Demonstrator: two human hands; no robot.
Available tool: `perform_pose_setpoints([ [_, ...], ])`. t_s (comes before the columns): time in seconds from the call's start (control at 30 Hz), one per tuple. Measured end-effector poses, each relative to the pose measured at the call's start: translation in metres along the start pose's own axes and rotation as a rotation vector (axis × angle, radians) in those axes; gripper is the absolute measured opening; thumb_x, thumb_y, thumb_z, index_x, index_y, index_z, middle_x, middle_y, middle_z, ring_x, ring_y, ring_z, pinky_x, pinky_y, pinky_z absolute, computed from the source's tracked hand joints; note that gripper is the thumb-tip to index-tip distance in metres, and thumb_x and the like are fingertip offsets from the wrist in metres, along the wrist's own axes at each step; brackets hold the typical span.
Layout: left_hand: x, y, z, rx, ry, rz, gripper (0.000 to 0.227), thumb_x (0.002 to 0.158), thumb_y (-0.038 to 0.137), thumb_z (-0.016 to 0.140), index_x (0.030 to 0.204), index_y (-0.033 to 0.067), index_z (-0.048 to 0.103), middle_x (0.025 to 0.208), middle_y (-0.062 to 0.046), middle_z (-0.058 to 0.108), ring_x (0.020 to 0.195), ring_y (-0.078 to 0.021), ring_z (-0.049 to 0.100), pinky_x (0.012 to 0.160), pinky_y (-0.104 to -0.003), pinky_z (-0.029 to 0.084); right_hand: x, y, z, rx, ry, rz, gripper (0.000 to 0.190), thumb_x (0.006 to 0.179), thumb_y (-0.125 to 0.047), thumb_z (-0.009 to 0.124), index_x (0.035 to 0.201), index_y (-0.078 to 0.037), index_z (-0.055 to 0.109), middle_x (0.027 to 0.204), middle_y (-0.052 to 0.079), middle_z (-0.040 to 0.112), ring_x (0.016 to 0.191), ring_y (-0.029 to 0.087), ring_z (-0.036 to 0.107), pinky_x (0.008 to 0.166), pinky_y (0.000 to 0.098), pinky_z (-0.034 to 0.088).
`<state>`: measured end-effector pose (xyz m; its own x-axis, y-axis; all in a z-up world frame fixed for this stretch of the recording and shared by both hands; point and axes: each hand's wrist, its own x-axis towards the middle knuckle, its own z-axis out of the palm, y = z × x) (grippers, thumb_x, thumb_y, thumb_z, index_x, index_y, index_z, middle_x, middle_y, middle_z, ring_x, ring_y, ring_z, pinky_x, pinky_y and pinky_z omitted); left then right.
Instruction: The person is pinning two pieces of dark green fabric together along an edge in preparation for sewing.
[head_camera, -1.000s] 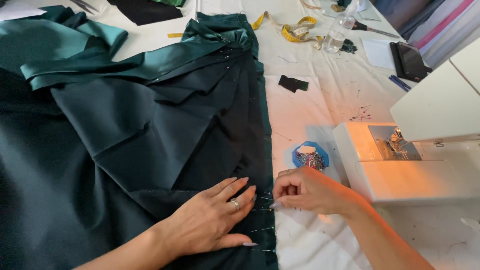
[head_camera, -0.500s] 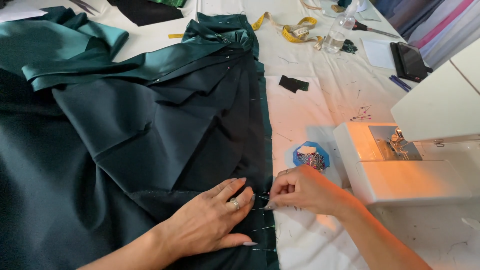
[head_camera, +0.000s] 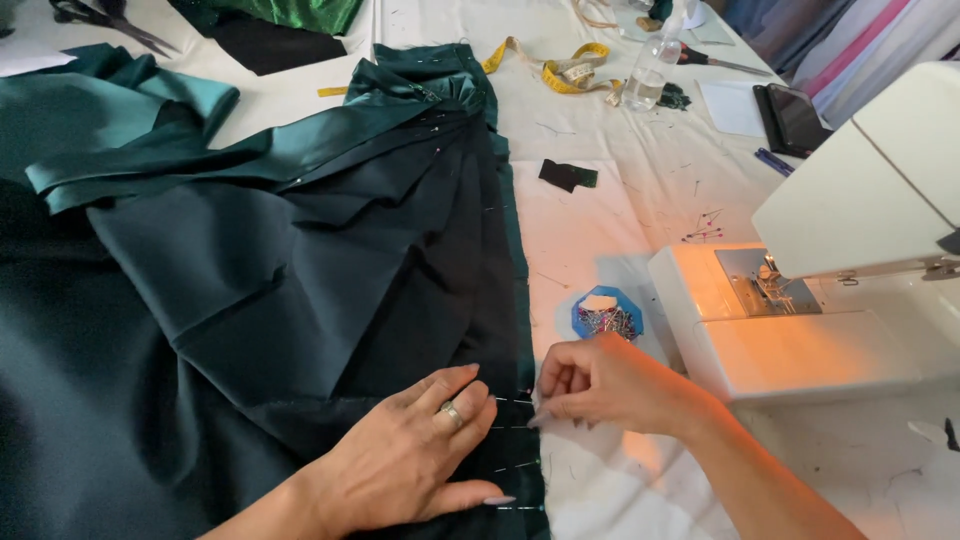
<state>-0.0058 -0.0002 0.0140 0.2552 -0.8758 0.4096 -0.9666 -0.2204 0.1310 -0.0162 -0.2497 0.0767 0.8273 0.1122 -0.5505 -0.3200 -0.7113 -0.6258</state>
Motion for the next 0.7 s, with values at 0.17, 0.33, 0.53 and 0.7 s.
perform_pose_setpoints([
  [0.17,-0.002,-0.003,0.004,-0.075,-0.173,0.042,0.088,0.101,0.071,0.014,0.153,0.0045,0.036,0.160,-0.013,0.032,0.150,-0.0351,0.017,0.118,-0.052,0.006,0.002,0.015,0.001,-0.083,0.176,-0.148,0.006,0.087,-0.016,0.074,0.092,-0.014,0.076,0.069,-0.001,0.066,0.064,0.007,0.059,0.062,0.0214,0.049],
  [0.33,-0.009,0.001,0.023,0.065,-0.130,0.025,0.087,0.101,0.075,0.011,0.155,0.0108,0.034,0.161,-0.009,0.030,0.152,-0.0318,0.014,0.119,-0.052,0.000,0.007,0.026,0.007,-0.253,0.202,-0.450,0.019,0.087,-0.023,0.074,0.105,-0.018,0.074,0.077,-0.003,0.067,0.063,0.009,0.062,0.064,0.0237,0.049],
  [0.53,0.021,-0.015,0.005,0.098,-0.013,-0.025,0.062,0.102,0.054,0.043,0.126,0.0012,0.065,0.129,-0.017,0.064,0.136,-0.0377,0.046,0.113,-0.053,0.026,0.001,0.027,0.020,-0.365,0.442,-0.636,0.027,0.086,-0.031,0.076,0.108,-0.018,0.071,0.105,0.000,0.068,0.100,0.019,0.063,0.087,0.0332,0.049],
  [0.7,0.055,-0.057,0.017,0.502,-0.192,-0.016,0.052,0.097,0.043,0.043,0.131,0.0087,0.063,0.136,-0.010,0.061,0.143,-0.0326,0.040,0.121,-0.057,0.016,0.003,0.029,0.067,-0.803,0.489,-0.697,0.103,0.094,-0.076,0.050,0.154,0.003,0.024,0.164,0.022,0.016,0.151,0.034,0.011,0.120,0.0459,0.005],
])
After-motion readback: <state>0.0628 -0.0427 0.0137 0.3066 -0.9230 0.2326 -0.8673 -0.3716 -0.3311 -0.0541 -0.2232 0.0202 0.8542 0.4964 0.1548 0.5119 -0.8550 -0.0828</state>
